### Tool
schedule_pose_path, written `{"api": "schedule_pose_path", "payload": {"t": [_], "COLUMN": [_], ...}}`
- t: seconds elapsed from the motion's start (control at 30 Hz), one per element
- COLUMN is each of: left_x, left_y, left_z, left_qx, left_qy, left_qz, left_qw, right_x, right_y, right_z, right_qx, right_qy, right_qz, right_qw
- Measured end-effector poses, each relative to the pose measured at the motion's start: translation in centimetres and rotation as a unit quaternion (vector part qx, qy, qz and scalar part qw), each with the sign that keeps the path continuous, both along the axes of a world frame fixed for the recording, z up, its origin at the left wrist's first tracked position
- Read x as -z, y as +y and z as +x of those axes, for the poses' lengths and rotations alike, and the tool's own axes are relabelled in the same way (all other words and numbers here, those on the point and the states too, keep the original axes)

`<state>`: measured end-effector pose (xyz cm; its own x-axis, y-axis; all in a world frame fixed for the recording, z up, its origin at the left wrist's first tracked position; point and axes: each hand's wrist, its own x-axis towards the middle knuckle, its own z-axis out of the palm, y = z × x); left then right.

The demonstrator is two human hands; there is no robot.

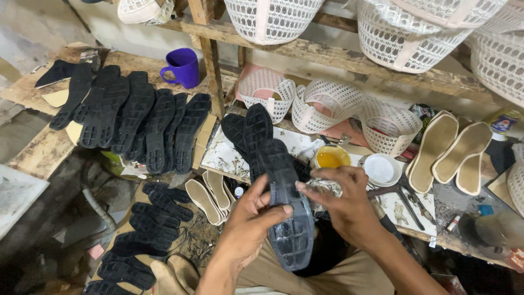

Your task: The person sits on the floor of a shoe workshop and applies adhesive by hand to the textured underside of rubber shoe soles, rubbing the glue over the sole surface with their fingers, then places the coated sole on a wooden shelf with other finished soles and picks up the next one.

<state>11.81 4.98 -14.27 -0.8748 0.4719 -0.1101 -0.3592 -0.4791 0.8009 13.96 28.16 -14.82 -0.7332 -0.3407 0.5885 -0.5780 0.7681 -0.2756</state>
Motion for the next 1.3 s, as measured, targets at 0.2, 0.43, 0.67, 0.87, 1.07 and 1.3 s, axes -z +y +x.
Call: {"api": "schedule_pose_path", "payload": {"t": [0.2, 0.43, 0.67, 0.87, 1.07, 1.3], "left_x": [-0.8, -2.5, -2.6, -2.8, -3.3, -3.1], "left_y": [0.1, 0.0, 0.3, 0.1, 0.1, 0.4], "left_z": [-0.1, -0.1, 0.2, 0.0, -0.1, -0.1], "left_qx": [-0.067, -0.134, -0.107, -0.155, -0.173, -0.197], "left_qy": [-0.050, -0.102, -0.020, -0.068, -0.058, -0.016], "left_qz": [0.012, -0.044, 0.016, -0.018, 0.012, 0.042], "left_qw": [0.996, 0.985, 0.994, 0.985, 0.983, 0.979], "right_x": [-0.1, -0.8, -1.1, -1.3, -1.3, -1.2], "right_y": [-0.5, -0.9, -1.4, -1.9, -2.2, -3.1], "right_z": [0.2, 0.4, 0.4, 0.6, 0.8, 1.2], "right_qx": [0.017, 0.002, 0.025, 0.004, 0.017, 0.043], "right_qy": [0.076, 0.122, 0.088, 0.117, 0.114, 0.100], "right_qz": [-0.001, 0.085, 0.075, 0.058, 0.115, 0.082], "right_qw": [0.997, 0.989, 0.993, 0.991, 0.987, 0.991]}}
